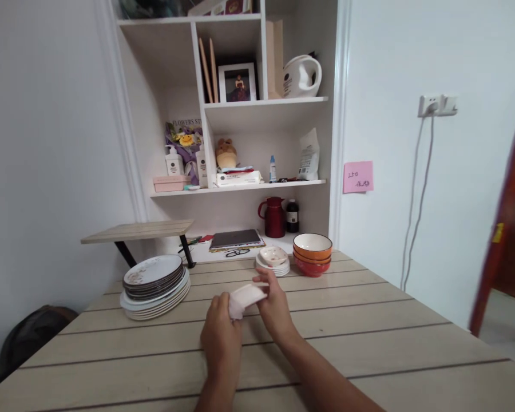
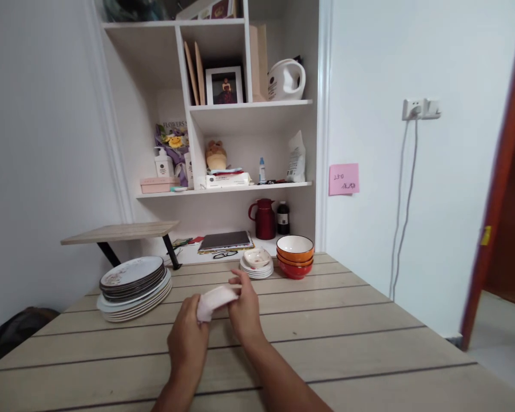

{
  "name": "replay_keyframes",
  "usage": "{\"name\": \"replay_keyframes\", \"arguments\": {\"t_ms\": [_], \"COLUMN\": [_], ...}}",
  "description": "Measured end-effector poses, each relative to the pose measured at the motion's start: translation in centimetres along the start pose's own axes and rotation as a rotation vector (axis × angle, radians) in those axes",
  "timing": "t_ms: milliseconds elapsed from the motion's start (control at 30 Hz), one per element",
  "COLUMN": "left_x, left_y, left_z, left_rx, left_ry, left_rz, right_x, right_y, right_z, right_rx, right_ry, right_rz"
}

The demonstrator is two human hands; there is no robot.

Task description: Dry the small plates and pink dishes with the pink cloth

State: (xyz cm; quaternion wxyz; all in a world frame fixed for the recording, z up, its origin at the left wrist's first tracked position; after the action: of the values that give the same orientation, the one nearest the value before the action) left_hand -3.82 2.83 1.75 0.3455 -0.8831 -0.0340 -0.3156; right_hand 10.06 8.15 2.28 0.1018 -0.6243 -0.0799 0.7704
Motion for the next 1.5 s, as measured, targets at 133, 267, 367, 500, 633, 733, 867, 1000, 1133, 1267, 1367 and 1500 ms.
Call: {"name": "replay_keyframes", "arguments": {"t_ms": [133, 267, 367, 500, 633, 733, 867, 1000, 1133, 1267, 1367, 1500], "left_x": [0.4, 0.8, 0.9, 0.8, 0.7, 0.6, 0.0, -1.5, -2.3, -2.4, -2.5, -2.4], "left_y": [0.1, 0.2, 0.2, 0.2, 0.2, 0.3, -0.2, -0.8, -0.8, -0.5, -0.5, -0.6], "left_z": [-0.4, -0.8, -0.9, -0.9, -0.9, -0.9, -1.0, -0.8, -0.1, 0.7, 0.7, 0.4], "left_rx": [-0.089, -0.075, -0.072, -0.075, -0.070, -0.081, -0.025, 0.011, 0.043, 0.056, 0.084, 0.002], "left_ry": [-0.209, -0.348, -0.359, -0.338, -0.360, -0.348, -0.199, 0.028, 0.207, 0.315, 0.339, 0.119], "left_rz": [0.084, 0.164, 0.193, 0.193, 0.163, 0.154, 0.097, -0.078, -0.172, -0.209, -0.216, -0.219], "right_x": [-1.1, -2.5, -3.1, -3.7, -3.8, -3.3, -2.2, -1.0, -0.6, 0.6, 2.0, 2.4], "right_y": [0.3, 1.1, 1.3, 1.7, 1.9, 1.6, 1.0, 0.6, 1.0, 1.4, 1.1, 0.2], "right_z": [-0.1, 0.3, 0.3, 0.4, 0.4, 0.3, 0.3, 1.0, 2.0, 2.7, 2.9, 1.8], "right_rx": [-0.047, -0.101, -0.096, -0.089, -0.077, -0.085, -0.163, -0.280, -0.311, -0.295, -0.289, -0.123], "right_ry": [0.236, 0.625, 0.813, 0.915, 0.982, 0.968, 0.710, 0.261, -0.102, -0.268, -0.272, -0.116], "right_rz": [-0.144, -0.333, -0.350, -0.352, -0.319, -0.286, -0.233, -0.047, 0.155, 0.340, 0.366, 0.172]}}
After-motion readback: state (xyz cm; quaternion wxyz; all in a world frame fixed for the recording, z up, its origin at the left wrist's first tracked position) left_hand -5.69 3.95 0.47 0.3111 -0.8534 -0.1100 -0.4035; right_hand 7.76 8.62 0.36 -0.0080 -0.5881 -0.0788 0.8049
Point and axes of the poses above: each hand's wrist, its own y-axis away from the middle knuckle, its own z-axis out of the palm, x = y × z, the point moved 5 cm from there along -y, towards the middle knuckle, and after that the axes turned 11 degrees about z, right-handed, at the moved point
